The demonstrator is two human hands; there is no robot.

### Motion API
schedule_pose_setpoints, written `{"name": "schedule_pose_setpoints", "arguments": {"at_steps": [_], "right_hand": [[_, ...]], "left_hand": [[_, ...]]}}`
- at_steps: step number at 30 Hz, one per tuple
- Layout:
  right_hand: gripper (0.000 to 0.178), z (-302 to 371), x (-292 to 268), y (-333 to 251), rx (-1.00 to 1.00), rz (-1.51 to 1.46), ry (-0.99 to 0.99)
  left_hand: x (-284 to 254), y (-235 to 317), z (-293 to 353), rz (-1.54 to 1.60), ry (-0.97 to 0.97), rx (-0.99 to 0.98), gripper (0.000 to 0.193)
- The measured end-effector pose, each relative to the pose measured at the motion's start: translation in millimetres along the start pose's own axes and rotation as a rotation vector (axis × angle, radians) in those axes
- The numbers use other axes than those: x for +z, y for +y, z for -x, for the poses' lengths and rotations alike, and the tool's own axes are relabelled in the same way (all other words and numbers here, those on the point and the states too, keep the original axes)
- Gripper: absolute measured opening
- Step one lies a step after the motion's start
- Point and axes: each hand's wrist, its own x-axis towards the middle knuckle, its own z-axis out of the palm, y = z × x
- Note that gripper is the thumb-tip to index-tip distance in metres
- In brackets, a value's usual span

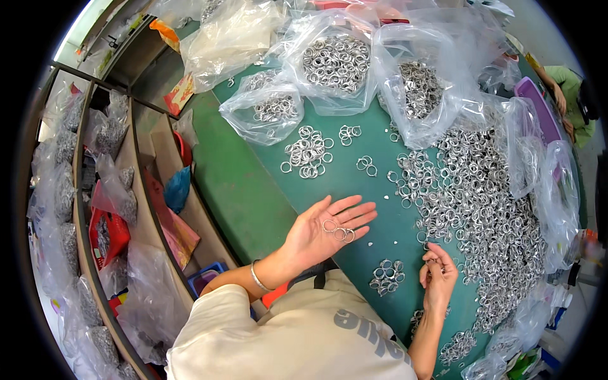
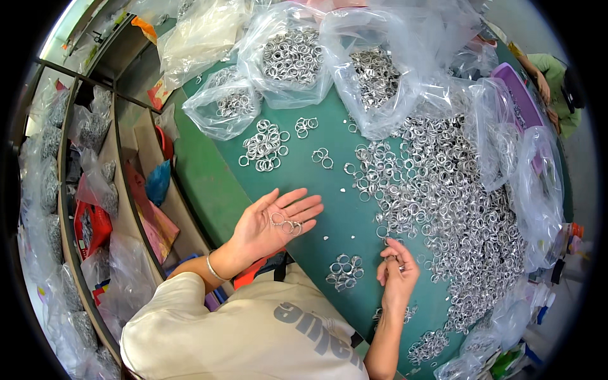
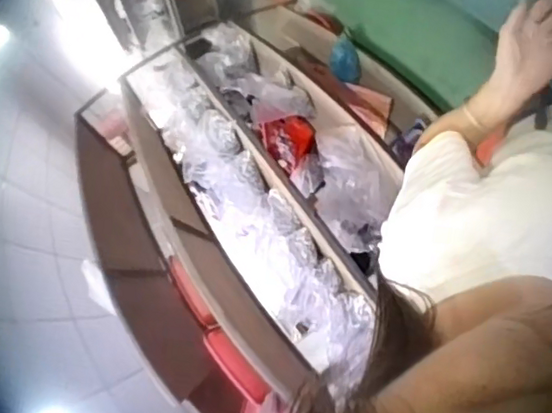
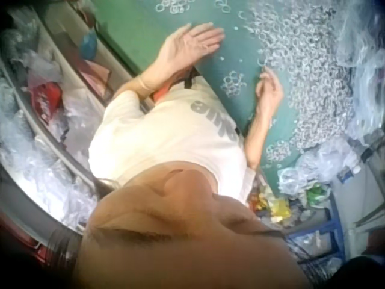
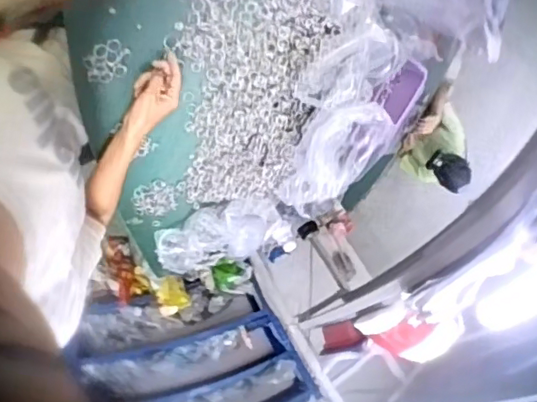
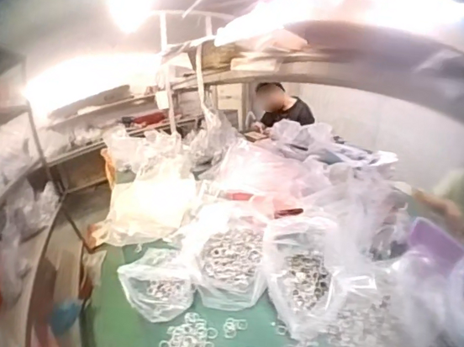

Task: The person sorts small metal rings by hand on a green work table, picking them up individually and moving them into different piles or bags, and occasionally reaches for new bags of components on a shelf.

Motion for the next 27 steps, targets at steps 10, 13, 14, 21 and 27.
{"name": "schedule_pose_setpoints", "arguments": {"at_steps": [10,13,14,21,27], "right_hand": [[0.018,2,3,-3,0.196,-0.462,-0.062],[0.025,3,12,-1,0.226,-0.312,-0.265],[0.025,4,19,-2,0.233,-0.244,-0.290],[0.018,4,57,-8,0.232,0.052,-0.366],[0.013,2,49,0,0.154,0.231,-0.365]], "left_hand": [[-23,13,-9,-0.392,0.189,0.415,0.038],[-40,14,-25,-0.902,0.277,0.684,0.026],[-45,13,-29,-1.106,0.285,0.756,0.025],[-44,6,-29,-2.102,0.079,0.842,0.039],[-43,9,-21,-2.109,0.049,0.852,0.031]]}}
